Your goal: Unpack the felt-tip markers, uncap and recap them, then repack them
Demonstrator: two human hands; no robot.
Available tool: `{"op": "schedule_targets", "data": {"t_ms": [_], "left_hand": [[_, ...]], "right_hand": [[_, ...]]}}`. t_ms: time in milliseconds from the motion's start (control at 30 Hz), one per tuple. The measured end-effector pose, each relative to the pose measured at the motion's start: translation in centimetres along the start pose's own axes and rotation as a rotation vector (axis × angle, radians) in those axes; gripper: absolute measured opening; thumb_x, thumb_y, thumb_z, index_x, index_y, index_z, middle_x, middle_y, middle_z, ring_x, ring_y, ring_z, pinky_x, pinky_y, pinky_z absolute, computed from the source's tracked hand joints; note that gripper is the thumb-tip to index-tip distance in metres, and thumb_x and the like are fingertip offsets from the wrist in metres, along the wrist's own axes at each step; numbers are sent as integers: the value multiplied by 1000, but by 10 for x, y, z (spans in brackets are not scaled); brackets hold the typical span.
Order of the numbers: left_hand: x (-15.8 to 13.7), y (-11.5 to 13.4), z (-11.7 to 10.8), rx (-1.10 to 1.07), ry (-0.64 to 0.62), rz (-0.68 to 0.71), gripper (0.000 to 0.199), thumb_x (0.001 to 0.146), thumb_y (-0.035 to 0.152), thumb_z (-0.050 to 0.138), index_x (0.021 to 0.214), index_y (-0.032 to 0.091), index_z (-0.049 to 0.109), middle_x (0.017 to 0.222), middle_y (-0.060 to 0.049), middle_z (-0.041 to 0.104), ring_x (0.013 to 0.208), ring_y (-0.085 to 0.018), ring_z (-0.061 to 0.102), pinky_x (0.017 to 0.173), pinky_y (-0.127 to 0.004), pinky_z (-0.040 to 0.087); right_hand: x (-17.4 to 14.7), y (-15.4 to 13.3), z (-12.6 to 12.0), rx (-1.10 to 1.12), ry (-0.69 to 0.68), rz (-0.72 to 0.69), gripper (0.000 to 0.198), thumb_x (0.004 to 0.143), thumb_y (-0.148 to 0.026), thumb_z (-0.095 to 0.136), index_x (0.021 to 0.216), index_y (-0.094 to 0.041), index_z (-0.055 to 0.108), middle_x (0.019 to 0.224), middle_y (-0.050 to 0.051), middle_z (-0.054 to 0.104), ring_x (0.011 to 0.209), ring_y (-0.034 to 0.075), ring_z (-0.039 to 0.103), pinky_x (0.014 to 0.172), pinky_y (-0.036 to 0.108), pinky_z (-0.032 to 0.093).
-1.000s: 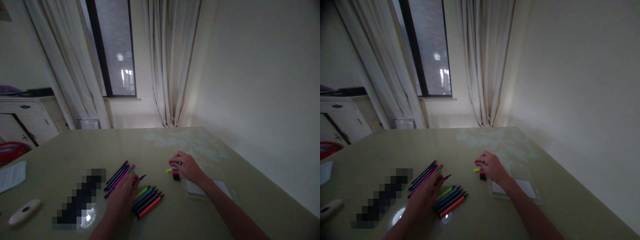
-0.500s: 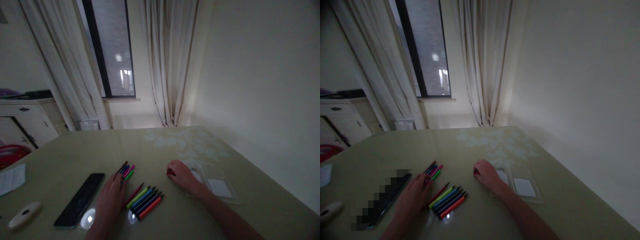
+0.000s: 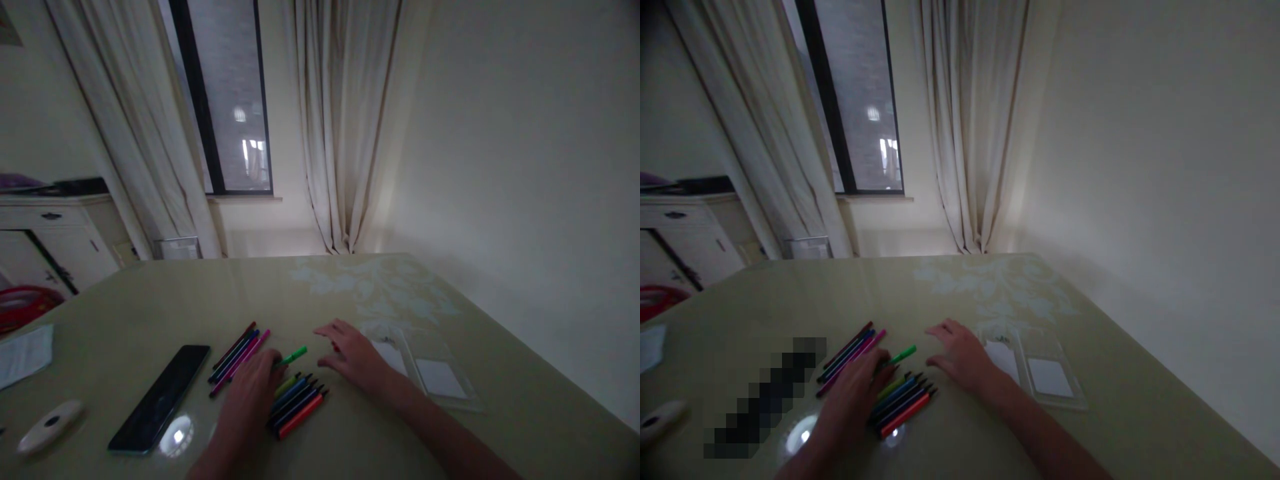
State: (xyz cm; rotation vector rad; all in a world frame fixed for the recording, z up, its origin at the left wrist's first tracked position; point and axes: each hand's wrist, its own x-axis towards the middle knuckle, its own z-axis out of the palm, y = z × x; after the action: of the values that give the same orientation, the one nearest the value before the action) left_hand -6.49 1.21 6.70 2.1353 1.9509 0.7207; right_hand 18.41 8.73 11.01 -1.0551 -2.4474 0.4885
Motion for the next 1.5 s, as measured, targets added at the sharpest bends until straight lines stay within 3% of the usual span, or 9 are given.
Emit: {"op": "schedule_targets", "data": {"t_ms": [100,267,367,500,767,1033,1200,1367,1500], "left_hand": [[-6,19,8,-86,-36,72,24,102,29,42,112,27,64,106,-6,75,101,-24,70,89,-35,53],[-9,28,8,-103,-124,98,30,102,25,39,119,29,64,109,-6,75,97,-22,73,83,-31,54],[-5,15,0,-97,-108,-18,33,103,29,34,121,28,62,117,-7,75,98,-24,74,81,-34,56],[-1,-13,-7,-22,12,-95,39,102,36,33,124,22,62,135,-12,67,118,-27,68,100,-43,53],[0,-29,-10,24,-121,-136,35,101,39,42,102,24,74,114,-7,76,108,-24,70,96,-37,52],[3,-39,-12,174,35,-288,36,103,37,35,111,20,66,118,-13,68,101,-28,69,91,-40,51],[4,-38,-11,190,52,-212,21,98,32,48,90,20,64,100,-12,69,98,-30,67,92,-43,50],[6,-17,-7,102,42,-16,23,102,35,46,95,24,64,102,-7,72,99,-26,66,92,-40,51],[-2,3,5,-57,77,120,25,104,41,45,101,26,65,99,-5,74,93,-23,68,83,-35,53]], "right_hand": [[-2,-17,4,15,-82,-157,24,100,-34,65,121,-23,72,111,7,71,103,20,65,92,28,49],[-3,-10,-5,-4,-55,-200,20,103,-27,60,109,-23,79,95,5,72,89,17,66,81,25,49],[0,7,-26,37,66,-144,18,100,-22,63,105,-21,80,96,5,74,88,17,67,81,26,49],[2,24,-42,37,151,6,12,93,-20,72,98,-20,82,96,5,70,86,18,66,80,28,49],[-1,22,-6,-150,-139,125,8,87,-14,73,94,-18,75,99,6,70,93,19,63,81,27,43],[-1,21,-6,-235,-159,164,6,86,-13,70,91,-16,71,99,8,69,96,21,62,81,28,42],[-1,12,-8,-236,-112,150,7,90,-18,71,96,-16,74,104,9,69,99,23,63,87,31,46],[-2,-8,-4,-24,-2,-34,42,98,-30,68,139,-21,60,131,10,65,119,23,60,103,32,46],[-3,-20,1,45,-17,-157,25,106,-28,54,122,-21,72,110,7,72,102,18,66,91,27,51]]}}
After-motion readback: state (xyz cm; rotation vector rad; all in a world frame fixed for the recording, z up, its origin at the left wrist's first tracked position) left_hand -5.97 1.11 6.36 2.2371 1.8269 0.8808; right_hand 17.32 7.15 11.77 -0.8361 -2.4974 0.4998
